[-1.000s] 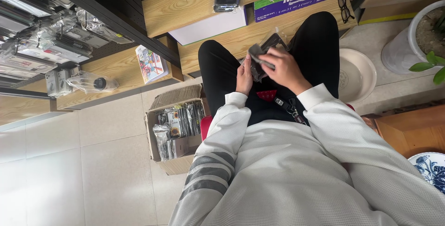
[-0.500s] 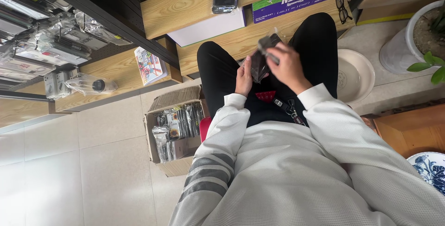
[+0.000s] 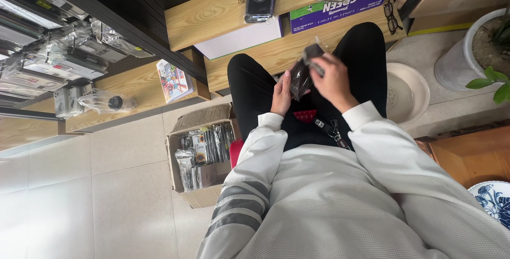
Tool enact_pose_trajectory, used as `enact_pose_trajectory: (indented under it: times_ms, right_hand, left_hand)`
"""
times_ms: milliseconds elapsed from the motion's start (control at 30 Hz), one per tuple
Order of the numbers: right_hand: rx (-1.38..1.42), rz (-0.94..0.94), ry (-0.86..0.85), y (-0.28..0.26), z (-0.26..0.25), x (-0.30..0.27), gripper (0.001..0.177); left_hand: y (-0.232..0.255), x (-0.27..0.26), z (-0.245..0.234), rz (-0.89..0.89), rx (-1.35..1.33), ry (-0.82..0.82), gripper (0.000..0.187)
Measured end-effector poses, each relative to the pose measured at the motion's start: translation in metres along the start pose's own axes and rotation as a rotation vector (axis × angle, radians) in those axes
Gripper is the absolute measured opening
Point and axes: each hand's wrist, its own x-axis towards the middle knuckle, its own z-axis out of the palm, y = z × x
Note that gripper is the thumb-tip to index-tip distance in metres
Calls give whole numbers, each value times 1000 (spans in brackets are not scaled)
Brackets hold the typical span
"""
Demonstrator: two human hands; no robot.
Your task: Cleaning and wiping down various mobile phone cases with a cloth at a service desk.
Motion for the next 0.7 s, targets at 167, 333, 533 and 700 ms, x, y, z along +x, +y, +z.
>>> enact_pose_trajectory:
  times_ms: [167, 333, 533, 700]
  right_hand:
    - [110, -52, -148, -20, 6, -5, 16]
    - [20, 16, -88, -2, -6, 8, 15]
    - [138, 419, 117, 5, -13, 10, 33]
    - [305, 523, -134, 5, 16, -2, 32]
  left_hand:
    - [-161, 50, -46, -91, -148, 57, 50]
    - [-33, 19, -8, -157, -161, 75, 50]
    - [-40, 23, -21, -125, -464, 104, 51]
    - [-40, 22, -21, -107, -508, 101, 51]
